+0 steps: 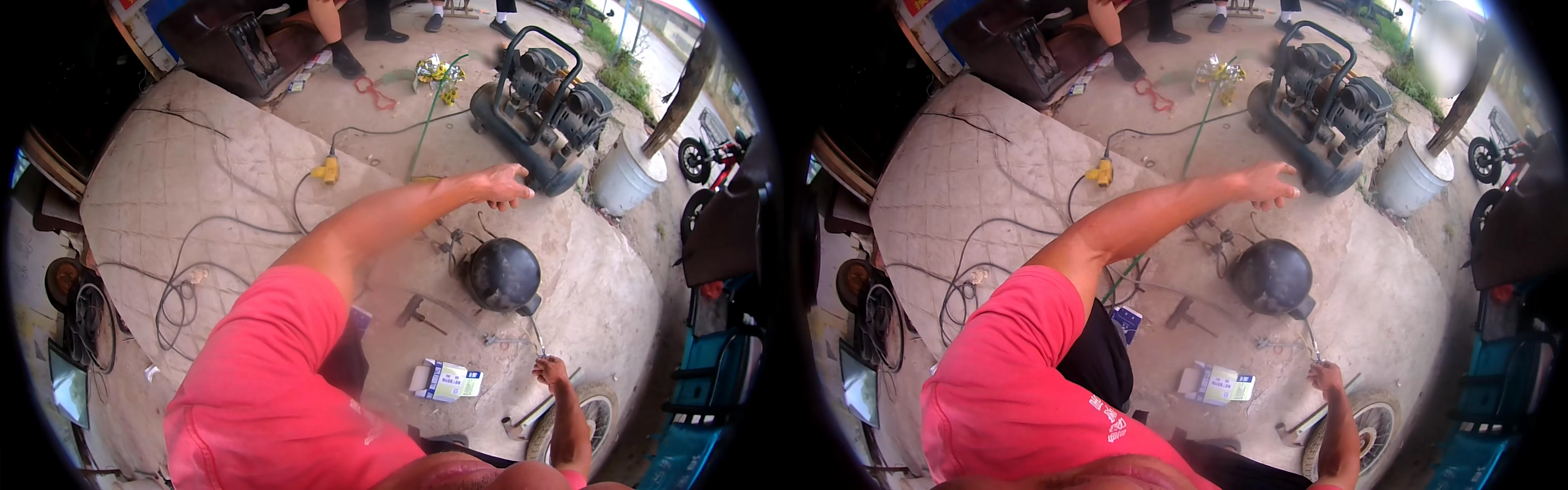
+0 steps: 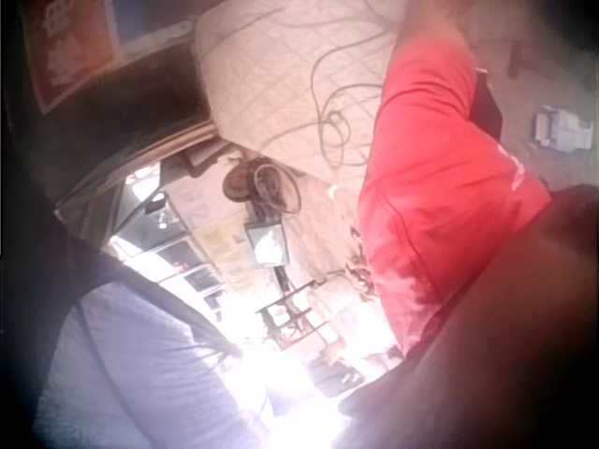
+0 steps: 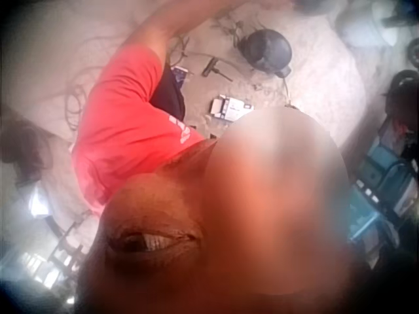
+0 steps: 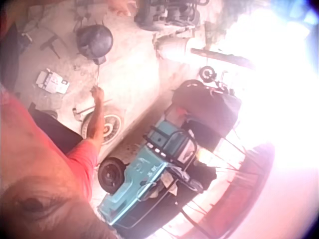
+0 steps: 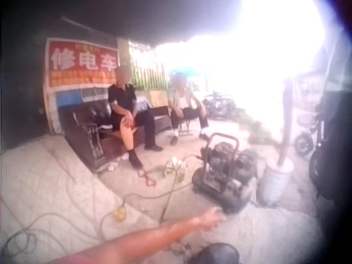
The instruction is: The person works on electrical components by hand and using pliers, stripping wires and connecting them to a capacitor-like object.
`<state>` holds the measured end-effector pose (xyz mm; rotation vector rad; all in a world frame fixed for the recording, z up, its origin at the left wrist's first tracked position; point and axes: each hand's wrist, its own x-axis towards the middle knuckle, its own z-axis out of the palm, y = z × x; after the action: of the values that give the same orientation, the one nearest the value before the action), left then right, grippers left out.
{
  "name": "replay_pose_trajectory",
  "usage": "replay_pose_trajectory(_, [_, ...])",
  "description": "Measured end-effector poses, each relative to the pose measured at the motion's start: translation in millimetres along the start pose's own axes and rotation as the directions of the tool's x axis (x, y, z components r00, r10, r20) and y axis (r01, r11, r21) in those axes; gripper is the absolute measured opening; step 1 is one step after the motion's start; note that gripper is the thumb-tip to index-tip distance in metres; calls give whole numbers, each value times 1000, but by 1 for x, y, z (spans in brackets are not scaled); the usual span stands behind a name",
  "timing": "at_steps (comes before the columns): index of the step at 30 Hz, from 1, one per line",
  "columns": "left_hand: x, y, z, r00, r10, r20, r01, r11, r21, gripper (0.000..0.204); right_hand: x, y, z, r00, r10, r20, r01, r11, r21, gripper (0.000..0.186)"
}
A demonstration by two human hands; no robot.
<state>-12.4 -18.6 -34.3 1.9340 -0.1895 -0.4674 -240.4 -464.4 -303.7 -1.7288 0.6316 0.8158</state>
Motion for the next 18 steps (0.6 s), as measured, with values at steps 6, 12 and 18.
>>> replay_pose_trajectory(6, [-5,-30,2,960,279,-23,-219,802,556,67,-4,-6,5,999,11,30,-12,999,31,12])
replay_pose_trajectory(12, [-56,14,26,835,546,71,-440,584,682,64,-10,-12,8,999,19,51,-24,996,84,8])
replay_pose_trajectory(18, [-90,29,71,389,908,153,-709,190,679,71,-4,-10,6,999,12,33,-14,999,44,8])
